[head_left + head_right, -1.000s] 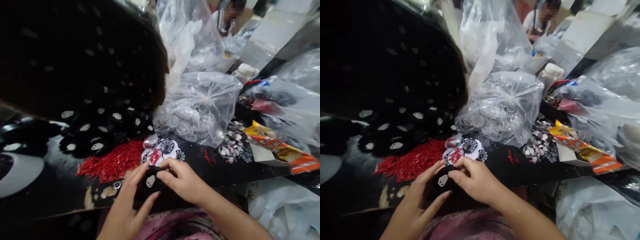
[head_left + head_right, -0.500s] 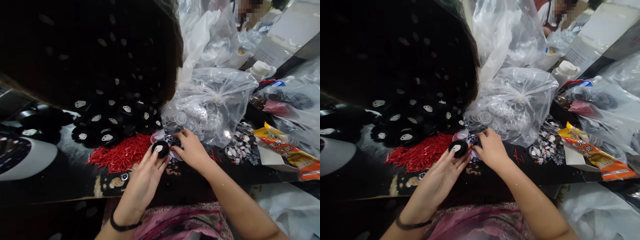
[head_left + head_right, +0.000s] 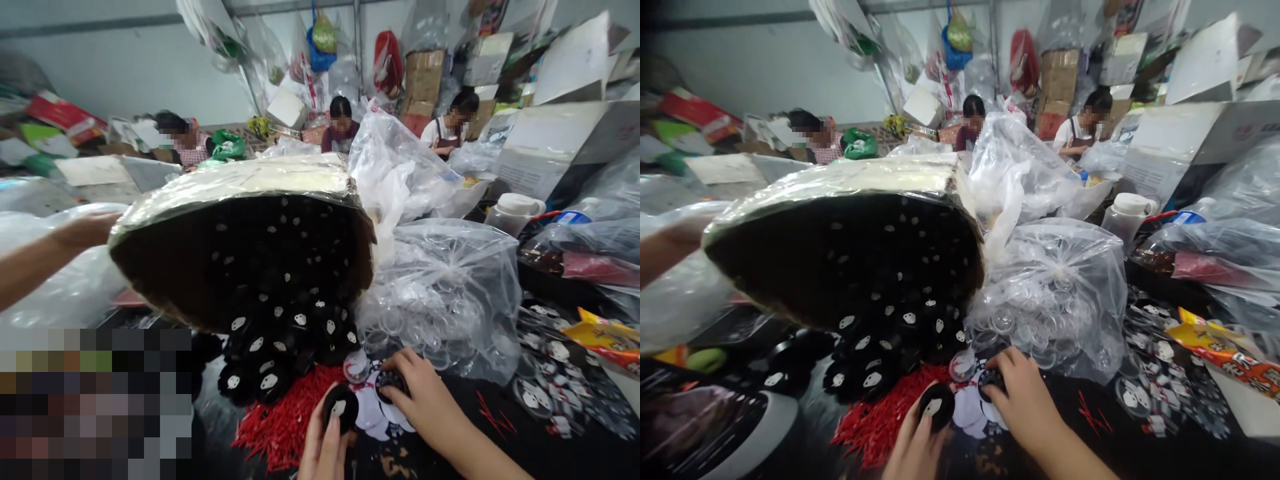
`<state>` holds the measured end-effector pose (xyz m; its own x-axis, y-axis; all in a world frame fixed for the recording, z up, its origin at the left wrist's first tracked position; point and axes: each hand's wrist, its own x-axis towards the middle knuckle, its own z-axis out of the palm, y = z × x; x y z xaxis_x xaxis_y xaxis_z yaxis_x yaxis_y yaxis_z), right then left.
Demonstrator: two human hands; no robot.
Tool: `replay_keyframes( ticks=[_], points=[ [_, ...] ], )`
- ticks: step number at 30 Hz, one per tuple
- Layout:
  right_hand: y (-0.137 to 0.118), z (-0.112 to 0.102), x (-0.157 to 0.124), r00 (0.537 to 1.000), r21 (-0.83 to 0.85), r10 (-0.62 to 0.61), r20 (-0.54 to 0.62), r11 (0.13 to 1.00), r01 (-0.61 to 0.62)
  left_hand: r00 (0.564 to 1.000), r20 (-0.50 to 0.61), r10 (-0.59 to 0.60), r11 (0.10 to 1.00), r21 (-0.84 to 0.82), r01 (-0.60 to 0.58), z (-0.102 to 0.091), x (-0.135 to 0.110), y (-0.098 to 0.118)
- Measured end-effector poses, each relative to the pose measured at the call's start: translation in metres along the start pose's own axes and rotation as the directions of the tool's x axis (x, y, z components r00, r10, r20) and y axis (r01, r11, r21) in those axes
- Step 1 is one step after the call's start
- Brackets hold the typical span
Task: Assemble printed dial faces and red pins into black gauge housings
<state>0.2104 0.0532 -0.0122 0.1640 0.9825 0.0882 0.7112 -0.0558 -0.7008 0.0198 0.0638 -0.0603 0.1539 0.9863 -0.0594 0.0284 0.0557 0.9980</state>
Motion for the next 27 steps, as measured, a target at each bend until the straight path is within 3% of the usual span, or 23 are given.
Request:
replay_keyframes(
  ticks=[5, 8, 11, 14, 18, 23, 27],
  points=[
    [0.001, -0.020, 0.006, 0.998, 0.223, 0.024, 0.054, 0.974, -0.036, 0.981, -0.070, -0.182, 0.944, -0.291, 0.155, 0.023, -0.014, 0.031],
    [0.003, -0.026, 0.005, 0.995, 0.259, 0.081, 0.058, 0.961, -0.093, 0.954, -0.106, -0.280, 0.851, -0.488, 0.196, 0.025, -0.024, 0.049],
    [-0.003, -0.022, -0.003, 0.990, 0.336, 0.140, -0.023, 0.934, -0.124, 0.910, 0.060, -0.410, 0.687, -0.636, 0.351, 0.021, -0.026, 0.054],
    [-0.014, -0.019, -0.014, 0.985, 0.443, 0.169, 0.033, 0.881, -0.166, 0.857, 0.139, -0.497, 0.589, -0.671, 0.450, 0.019, -0.025, 0.053],
    [-0.024, -0.020, -0.023, 0.978, 0.510, 0.183, 0.099, 0.834, -0.208, 0.865, 0.063, -0.497, 0.624, -0.667, 0.407, 0.016, -0.025, 0.051],
    [-0.041, -0.017, -0.029, 0.992, 0.413, 0.118, 0.044, 0.902, -0.125, 0.877, 0.137, -0.460, 0.657, -0.612, 0.440, 0.019, -0.037, 0.055],
    [-0.054, -0.010, -0.032, 0.993, 0.337, 0.061, 0.102, 0.937, -0.092, 0.862, 0.088, -0.500, 0.691, -0.559, 0.458, 0.023, -0.047, 0.056]
  ],
)
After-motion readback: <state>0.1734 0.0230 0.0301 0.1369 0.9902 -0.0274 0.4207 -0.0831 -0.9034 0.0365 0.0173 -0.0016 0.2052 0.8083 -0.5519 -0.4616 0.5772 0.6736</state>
